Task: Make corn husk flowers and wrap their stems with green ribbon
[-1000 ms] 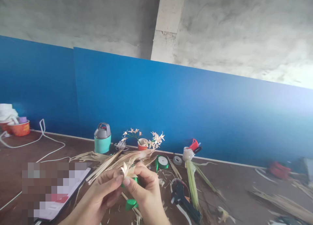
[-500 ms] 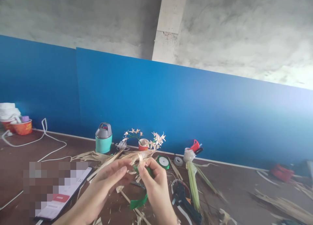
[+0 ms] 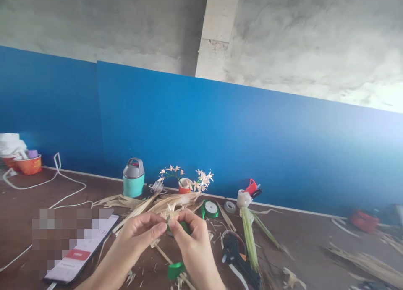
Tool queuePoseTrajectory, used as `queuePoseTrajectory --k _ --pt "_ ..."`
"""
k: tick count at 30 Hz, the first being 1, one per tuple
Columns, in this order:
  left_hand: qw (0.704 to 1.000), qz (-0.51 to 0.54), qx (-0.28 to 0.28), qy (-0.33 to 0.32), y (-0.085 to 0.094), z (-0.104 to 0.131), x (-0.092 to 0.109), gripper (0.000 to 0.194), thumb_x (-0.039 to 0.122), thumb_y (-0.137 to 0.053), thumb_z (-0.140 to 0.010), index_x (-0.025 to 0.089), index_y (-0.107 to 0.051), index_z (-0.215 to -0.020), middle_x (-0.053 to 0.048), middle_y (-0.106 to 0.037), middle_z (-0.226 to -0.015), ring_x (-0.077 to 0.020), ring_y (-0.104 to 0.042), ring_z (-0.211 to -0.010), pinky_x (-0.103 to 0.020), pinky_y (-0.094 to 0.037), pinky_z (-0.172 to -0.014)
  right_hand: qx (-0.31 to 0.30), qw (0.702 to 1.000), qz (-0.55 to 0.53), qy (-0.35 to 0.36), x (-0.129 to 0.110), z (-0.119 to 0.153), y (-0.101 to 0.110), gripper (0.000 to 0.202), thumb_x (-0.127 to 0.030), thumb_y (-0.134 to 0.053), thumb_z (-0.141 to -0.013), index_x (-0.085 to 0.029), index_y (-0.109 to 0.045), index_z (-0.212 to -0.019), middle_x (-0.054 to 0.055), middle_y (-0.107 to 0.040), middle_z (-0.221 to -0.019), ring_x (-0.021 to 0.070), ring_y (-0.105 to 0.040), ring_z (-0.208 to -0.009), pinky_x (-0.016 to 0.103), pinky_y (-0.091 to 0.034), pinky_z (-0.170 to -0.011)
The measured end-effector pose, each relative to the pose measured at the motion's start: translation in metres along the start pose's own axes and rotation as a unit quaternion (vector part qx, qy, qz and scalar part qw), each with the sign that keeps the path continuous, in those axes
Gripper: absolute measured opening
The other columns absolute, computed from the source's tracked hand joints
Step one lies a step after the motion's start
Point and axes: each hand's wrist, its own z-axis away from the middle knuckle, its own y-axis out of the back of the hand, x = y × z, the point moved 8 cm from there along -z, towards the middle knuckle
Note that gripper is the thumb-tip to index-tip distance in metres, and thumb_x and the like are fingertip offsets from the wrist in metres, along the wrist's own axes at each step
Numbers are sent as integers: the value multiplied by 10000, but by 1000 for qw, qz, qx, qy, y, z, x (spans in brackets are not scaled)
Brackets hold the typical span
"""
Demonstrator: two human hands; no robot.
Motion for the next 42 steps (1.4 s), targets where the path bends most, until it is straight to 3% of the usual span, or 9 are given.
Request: queuePoseTrajectory --k 5,8,12,23,28,33,42 --pt "1000 22 -22 6 -1 -3 -3 202 376 -751 -643 204 -649 -676 9 -658 -659 -153 -564 -628 -259 -421 -610 -1 996 78 37 -16 6 -1 227 -353 -591 -794 -161 -557 -679 -14 -500 -638 131 -408 -629 227 -354 -592" --pt "999 17 -31 -18 -1 -5 -1 217 341 -772 -621 211 -636 -729 20 -664 -692 -155 -577 -660 -252 -428 -613 9 996 85 34 -18 6 1 219 -339 -598 -782 -163 -552 -659 -8 -510 -640 139 -424 -642 230 -367 -603" --pt "999 -19 -22 -37 0 -4 0 195 342 -763 -627 203 -632 -663 25 -626 -636 -150 -550 -638 -255 -416 -612 -3 996 87 22 -16 6 -1 234 -359 -593 -779 -163 -541 -662 -14 -487 -631 132 -400 -624 231 -350 -581" --pt "996 79 -40 34 -5 5 0 176 328 -792 -618 198 -673 -605 -3 -655 -605 -157 -556 -601 -280 -405 -629 2 995 93 32 -20 8 1 225 -349 -617 -765 -175 -534 -650 -18 -474 -618 131 -388 -601 236 -328 -557" --pt "973 192 -101 80 -15 2 -12 246 308 -838 -564 188 -623 -559 7 -666 -613 -133 -557 -605 -254 -387 -622 -10 996 82 40 -21 9 0 187 -306 -673 -727 -170 -581 -637 -10 -526 -627 133 -437 -603 233 -353 -566" --pt "945 275 -135 111 -24 5 -11 282 301 -860 -523 177 -607 -518 2 -671 -633 -147 -578 -622 -261 -395 -617 -22 1000 -8 20 -22 10 -4 248 -366 -724 -695 -160 -618 -608 1 -550 -641 142 -486 -635 242 -398 -604" --pt "962 248 -89 67 -14 6 -4 247 346 -823 -583 191 -632 -570 4 -690 -708 -178 -594 -732 -283 -395 -712 -29 999 -9 9 -14 9 -4 257 -413 -700 -731 -174 -725 -823 64 -653 -804 213 -589 -789 296 -464 -716"
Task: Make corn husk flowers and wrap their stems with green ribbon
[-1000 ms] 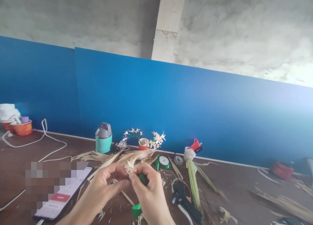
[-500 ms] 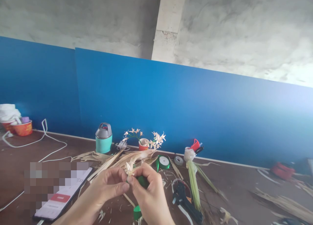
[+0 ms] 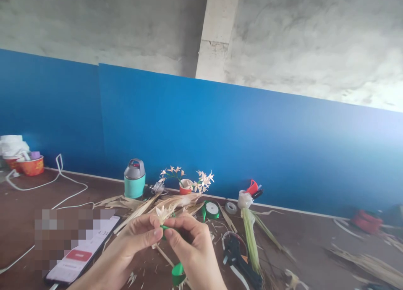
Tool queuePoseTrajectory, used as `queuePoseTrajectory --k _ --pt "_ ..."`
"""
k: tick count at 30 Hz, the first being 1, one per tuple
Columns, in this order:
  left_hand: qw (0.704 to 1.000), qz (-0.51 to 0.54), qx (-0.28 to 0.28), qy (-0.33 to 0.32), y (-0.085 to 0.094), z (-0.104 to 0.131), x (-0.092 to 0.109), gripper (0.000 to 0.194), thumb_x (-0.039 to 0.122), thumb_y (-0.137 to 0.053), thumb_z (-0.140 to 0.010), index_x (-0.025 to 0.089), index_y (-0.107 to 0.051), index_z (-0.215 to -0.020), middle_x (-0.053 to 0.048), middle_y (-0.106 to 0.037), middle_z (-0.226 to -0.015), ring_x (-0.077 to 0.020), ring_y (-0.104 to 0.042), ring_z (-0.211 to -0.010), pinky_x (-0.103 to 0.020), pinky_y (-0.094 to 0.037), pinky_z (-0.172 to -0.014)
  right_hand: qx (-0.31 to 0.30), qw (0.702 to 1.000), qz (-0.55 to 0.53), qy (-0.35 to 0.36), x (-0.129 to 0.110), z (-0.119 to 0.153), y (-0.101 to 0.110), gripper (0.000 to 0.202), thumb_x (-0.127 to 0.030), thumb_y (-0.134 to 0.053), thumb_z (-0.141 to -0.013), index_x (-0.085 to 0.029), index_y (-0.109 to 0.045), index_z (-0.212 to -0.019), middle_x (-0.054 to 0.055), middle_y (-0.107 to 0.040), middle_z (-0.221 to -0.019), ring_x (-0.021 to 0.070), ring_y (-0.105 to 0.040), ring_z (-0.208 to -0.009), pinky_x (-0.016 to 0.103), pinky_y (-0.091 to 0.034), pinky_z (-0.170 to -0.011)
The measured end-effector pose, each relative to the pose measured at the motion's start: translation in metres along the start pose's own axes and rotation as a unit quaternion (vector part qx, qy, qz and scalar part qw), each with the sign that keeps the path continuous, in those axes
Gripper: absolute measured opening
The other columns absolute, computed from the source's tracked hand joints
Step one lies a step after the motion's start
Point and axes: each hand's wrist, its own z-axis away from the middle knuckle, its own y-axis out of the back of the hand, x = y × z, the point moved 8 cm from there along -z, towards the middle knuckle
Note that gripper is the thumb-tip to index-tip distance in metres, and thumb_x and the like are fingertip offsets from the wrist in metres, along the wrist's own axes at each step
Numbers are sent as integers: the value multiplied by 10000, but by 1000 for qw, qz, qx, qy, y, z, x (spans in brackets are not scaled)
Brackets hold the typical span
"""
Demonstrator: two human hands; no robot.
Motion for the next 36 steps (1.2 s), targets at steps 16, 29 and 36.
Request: queuePoseTrajectory --k 16,29,36 --pt "1000 15 -5 5 -2 4 0 254 330 -831 -564 195 -616 -568 30 -585 -572 -126 -507 -564 -249 -382 -595 -8 986 -145 -87 16 -2 -7 279 -374 -807 -616 -147 -645 -622 -29 -533 -556 71 -418 -511 173 -330 -471" --pt "1000 19 -3 -17 -3 3 2 233 304 -840 -562 194 -635 -572 33 -594 -563 -115 -501 -559 -241 -389 -624 -24 975 -190 -111 23 -4 -12 259 -355 -810 -610 -151 -651 -601 -71 -442 -472 37 -320 -429 166 -323 -454" --pt "1000 -5 -24 -10 0 -4 2 261 342 -828 -584 184 -623 -551 15 -619 -599 -133 -528 -616 -253 -389 -655 -5 978 -176 -112 14 -2 -9 283 -373 -808 -606 -147 -641 -639 -36 -531 -540 58 -405 -462 165 -319 -428"
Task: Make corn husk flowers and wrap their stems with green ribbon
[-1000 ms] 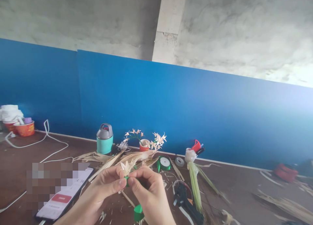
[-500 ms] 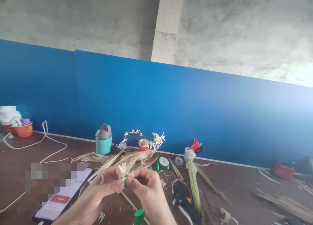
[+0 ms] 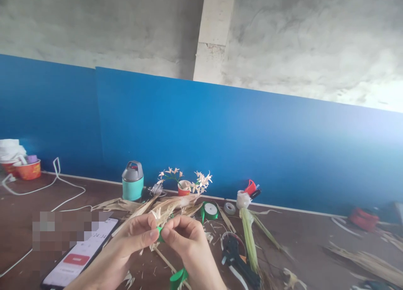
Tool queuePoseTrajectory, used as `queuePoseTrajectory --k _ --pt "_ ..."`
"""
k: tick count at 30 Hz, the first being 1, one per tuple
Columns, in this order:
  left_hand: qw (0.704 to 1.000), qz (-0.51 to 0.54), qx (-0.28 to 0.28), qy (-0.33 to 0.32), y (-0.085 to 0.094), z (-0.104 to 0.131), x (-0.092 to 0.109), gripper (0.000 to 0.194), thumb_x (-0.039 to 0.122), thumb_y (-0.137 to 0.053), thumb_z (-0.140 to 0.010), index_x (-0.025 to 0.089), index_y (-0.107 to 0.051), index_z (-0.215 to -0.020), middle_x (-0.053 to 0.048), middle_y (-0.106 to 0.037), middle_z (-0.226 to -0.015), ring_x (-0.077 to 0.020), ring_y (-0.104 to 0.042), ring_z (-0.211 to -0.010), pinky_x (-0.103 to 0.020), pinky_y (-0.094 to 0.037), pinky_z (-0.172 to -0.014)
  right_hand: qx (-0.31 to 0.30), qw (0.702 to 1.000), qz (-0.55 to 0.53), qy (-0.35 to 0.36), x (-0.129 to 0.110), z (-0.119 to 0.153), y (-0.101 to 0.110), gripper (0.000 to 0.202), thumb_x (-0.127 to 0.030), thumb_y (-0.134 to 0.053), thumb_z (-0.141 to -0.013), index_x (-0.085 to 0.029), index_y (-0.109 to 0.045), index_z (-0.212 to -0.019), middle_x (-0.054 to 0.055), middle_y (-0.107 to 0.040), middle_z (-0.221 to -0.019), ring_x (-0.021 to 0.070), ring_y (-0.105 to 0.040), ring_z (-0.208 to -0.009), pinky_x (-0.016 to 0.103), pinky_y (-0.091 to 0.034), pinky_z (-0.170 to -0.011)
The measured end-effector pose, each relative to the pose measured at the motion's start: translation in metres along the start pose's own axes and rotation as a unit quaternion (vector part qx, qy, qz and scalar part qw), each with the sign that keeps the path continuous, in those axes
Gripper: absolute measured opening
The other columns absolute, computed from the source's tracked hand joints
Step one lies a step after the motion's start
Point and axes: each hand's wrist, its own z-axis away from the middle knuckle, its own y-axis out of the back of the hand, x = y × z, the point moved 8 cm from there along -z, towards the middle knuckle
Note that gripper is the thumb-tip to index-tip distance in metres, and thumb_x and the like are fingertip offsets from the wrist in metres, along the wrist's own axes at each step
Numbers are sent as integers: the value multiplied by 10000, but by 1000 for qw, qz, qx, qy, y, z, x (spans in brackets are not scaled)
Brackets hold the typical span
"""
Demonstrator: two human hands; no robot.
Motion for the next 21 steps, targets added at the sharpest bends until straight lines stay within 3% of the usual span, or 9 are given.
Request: queuePoseTrajectory --k 5,8,11,13,16,21 --pt "996 56 -35 65 4 -4 -16 239 324 -829 -579 178 -640 -576 -17 -640 -708 -145 -549 -649 -261 -395 -635 -45 997 -59 -8 -6 2 -8 302 -389 -762 -676 -164 -679 -858 42 -662 -739 169 -614 -713 260 -483 -652" --pt "987 93 -83 104 -3 -1 -22 224 309 -822 -597 167 -650 -569 -8 -576 -614 -123 -510 -590 -248 -397 -602 -80 991 -100 -48 2 2 -14 229 -349 -760 -687 -167 -694 -808 37 -670 -688 161 -625 -651 264 -490 -631" --pt "976 117 -119 140 -10 3 -25 184 269 -811 -623 157 -690 -705 5 -557 -621 -103 -494 -578 -229 -402 -599 -120 981 -131 -76 10 2 -20 151 -265 -781 -676 -166 -711 -766 33 -693 -705 137 -628 -599 248 -488 -603" --pt "970 127 -140 154 -14 5 -27 204 257 -798 -643 153 -690 -782 4 -575 -657 -100 -513 -597 -233 -417 -633 -141 976 -148 -72 11 2 -22 121 -219 -791 -666 -163 -722 -748 37 -704 -729 131 -634 -587 244 -492 -591" --pt "964 133 -168 156 -18 6 -29 177 259 -791 -657 134 -684 -722 2 -584 -662 -86 -513 -601 -226 -421 -649 -158 972 -166 -58 14 0 -22 90 -187 -779 -680 -150 -732 -747 38 -702 -711 129 -636 -569 231 -496 -552" --pt "963 135 -162 170 -16 6 -36 189 266 -815 -617 141 -694 -691 8 -564 -621 -98 -508 -598 -263 -438 -690 -160 968 -190 -30 18 -2 -19 95 -194 -784 -666 -159 -718 -725 14 -674 -646 123 -608 -512 224 -475 -483"
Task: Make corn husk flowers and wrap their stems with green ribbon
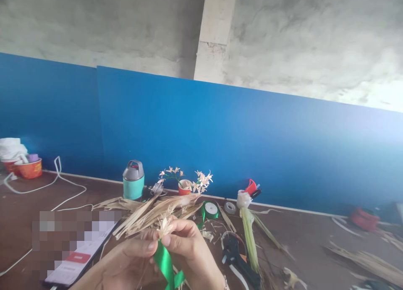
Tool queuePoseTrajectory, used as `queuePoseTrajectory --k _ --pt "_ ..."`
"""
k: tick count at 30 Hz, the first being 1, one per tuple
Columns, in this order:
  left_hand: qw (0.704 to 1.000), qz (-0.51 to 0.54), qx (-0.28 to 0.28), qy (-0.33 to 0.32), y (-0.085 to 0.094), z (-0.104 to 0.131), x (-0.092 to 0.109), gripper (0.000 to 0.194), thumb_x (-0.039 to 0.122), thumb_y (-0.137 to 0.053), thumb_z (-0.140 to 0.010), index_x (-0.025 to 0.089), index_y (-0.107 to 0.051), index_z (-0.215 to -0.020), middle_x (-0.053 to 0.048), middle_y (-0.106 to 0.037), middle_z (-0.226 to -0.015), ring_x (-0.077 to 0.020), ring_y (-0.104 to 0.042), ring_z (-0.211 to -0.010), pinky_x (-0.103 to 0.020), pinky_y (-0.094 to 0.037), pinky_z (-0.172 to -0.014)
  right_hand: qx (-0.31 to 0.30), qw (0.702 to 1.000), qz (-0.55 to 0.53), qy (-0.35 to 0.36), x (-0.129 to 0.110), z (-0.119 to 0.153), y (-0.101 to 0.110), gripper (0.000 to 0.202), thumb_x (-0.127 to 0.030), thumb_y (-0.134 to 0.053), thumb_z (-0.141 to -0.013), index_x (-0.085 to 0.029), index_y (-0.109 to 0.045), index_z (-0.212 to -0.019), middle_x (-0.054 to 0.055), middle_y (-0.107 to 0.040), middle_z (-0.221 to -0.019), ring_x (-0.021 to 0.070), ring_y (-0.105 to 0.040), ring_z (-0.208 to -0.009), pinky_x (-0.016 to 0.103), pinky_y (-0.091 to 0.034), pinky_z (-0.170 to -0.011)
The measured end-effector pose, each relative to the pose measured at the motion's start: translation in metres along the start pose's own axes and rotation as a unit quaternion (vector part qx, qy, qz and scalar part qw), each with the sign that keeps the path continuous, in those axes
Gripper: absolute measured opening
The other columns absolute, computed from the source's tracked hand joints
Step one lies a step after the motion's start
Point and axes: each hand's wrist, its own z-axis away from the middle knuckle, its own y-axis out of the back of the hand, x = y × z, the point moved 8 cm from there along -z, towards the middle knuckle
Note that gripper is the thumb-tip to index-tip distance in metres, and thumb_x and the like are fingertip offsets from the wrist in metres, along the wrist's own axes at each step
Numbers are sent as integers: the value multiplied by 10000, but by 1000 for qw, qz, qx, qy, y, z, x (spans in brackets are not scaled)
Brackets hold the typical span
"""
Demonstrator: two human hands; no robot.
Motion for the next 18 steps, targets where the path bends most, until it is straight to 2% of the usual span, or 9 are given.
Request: queuePoseTrajectory --k 5,8,11,14,18 --pt "991 -91 71 -65 10 -1 14 178 284 -813 -619 176 -673 -638 3 -616 -696 -138 -554 -697 -263 -411 -682 13 999 22 23 -6 -3 -2 107 -180 -793 -646 -146 -694 -670 9 -659 -677 120 -590 -630 243 -468 -649" --pt "969 -178 115 -128 13 0 28 195 294 -812 -614 180 -654 -624 0 -658 -747 -147 -557 -740 -260 -395 -697 25 999 25 33 -11 -5 1 126 -181 -804 -616 -145 -684 -630 0 -645 -646 121 -569 -643 234 -446 -662" --pt "935 -263 166 -169 15 3 38 192 300 -790 -630 189 -636 -661 13 -648 -714 -150 -558 -715 -268 -402 -690 56 998 29 20 -8 -6 12 120 -166 -793 -615 -142 -679 -643 2 -651 -653 122 -572 -629 231 -438 -642" --pt "867 -394 224 -207 15 9 48 130 291 -720 -691 199 -629 -704 23 -607 -646 -149 -544 -637 -282 -414 -642 89 995 42 12 -6 -4 22 121 -152 -785 -613 -140 -671 -652 8 -658 -657 126 -584 -613 237 -444 -632" --pt "735 -540 288 -290 7 21 61 52 207 -630 -713 207 -616 -662 -6 -624 -669 -182 -571 -675 -319 -430 -675 108 991 75 30 -10 -3 20 122 -160 -783 -613 -138 -669 -653 34 -683 -714 140 -611 -670 240 -467 -662"
